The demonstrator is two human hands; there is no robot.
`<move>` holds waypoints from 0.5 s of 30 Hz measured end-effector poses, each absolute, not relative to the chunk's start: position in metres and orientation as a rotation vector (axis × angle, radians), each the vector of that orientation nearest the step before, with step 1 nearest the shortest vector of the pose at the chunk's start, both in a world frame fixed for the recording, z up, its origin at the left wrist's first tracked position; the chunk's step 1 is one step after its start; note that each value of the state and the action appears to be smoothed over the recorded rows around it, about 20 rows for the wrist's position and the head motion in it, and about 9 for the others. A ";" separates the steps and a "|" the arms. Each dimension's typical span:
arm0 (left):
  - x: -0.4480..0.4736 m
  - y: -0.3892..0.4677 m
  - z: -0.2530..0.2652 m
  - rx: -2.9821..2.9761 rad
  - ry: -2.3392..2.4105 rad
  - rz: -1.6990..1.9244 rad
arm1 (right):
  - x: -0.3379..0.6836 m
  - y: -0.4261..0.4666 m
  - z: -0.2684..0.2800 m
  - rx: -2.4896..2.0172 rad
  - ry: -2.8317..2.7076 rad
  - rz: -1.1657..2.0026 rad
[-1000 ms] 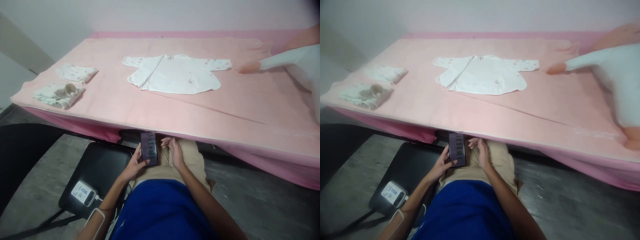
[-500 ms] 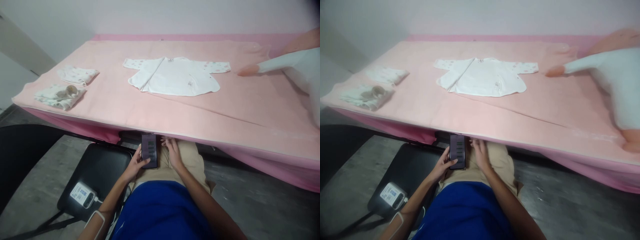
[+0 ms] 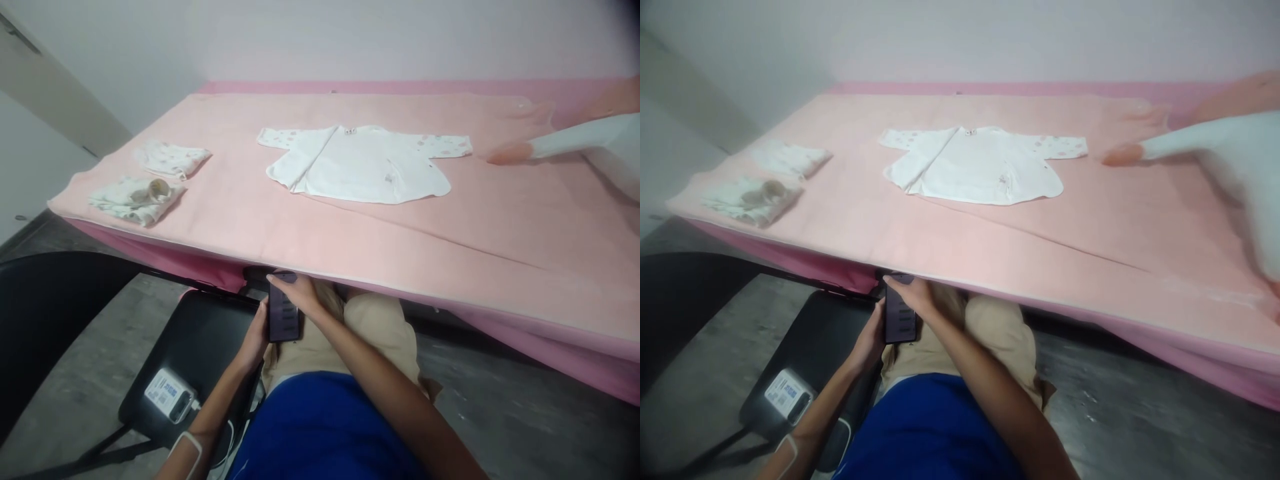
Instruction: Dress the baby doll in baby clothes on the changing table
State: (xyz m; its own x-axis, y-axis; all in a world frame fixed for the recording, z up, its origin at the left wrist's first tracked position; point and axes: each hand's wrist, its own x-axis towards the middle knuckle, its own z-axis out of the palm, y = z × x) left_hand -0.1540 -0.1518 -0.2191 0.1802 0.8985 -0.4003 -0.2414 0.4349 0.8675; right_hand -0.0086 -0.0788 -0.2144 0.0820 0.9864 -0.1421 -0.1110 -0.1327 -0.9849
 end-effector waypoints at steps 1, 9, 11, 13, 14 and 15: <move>-0.155 -0.151 -0.217 0.743 1.108 0.929 | -0.015 -0.076 -0.218 -1.279 -0.979 1.289; -0.156 -0.150 -0.198 0.689 1.130 0.997 | -0.034 -0.064 -0.232 -1.274 -0.954 1.348; -0.155 -0.150 -0.197 0.670 1.111 0.992 | -0.033 -0.063 -0.230 -1.274 -0.950 1.354; -0.154 -0.149 -0.198 0.652 1.083 0.981 | -0.031 -0.063 -0.228 -1.272 -0.948 1.360; -0.154 -0.149 -0.199 0.647 1.072 0.983 | -0.030 -0.063 -0.227 -1.272 -0.947 1.361; -0.154 -0.149 -0.200 0.645 1.064 0.985 | -0.029 -0.064 -0.225 -1.271 -0.946 1.360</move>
State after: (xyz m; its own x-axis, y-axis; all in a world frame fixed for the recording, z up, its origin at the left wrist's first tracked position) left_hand -0.1538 -0.1494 -0.2004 0.1517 0.8974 -0.4144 -0.3438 0.4409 0.8291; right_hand -0.0286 -0.0638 -0.2254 0.0590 0.9782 -0.1989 -0.1541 -0.1879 -0.9700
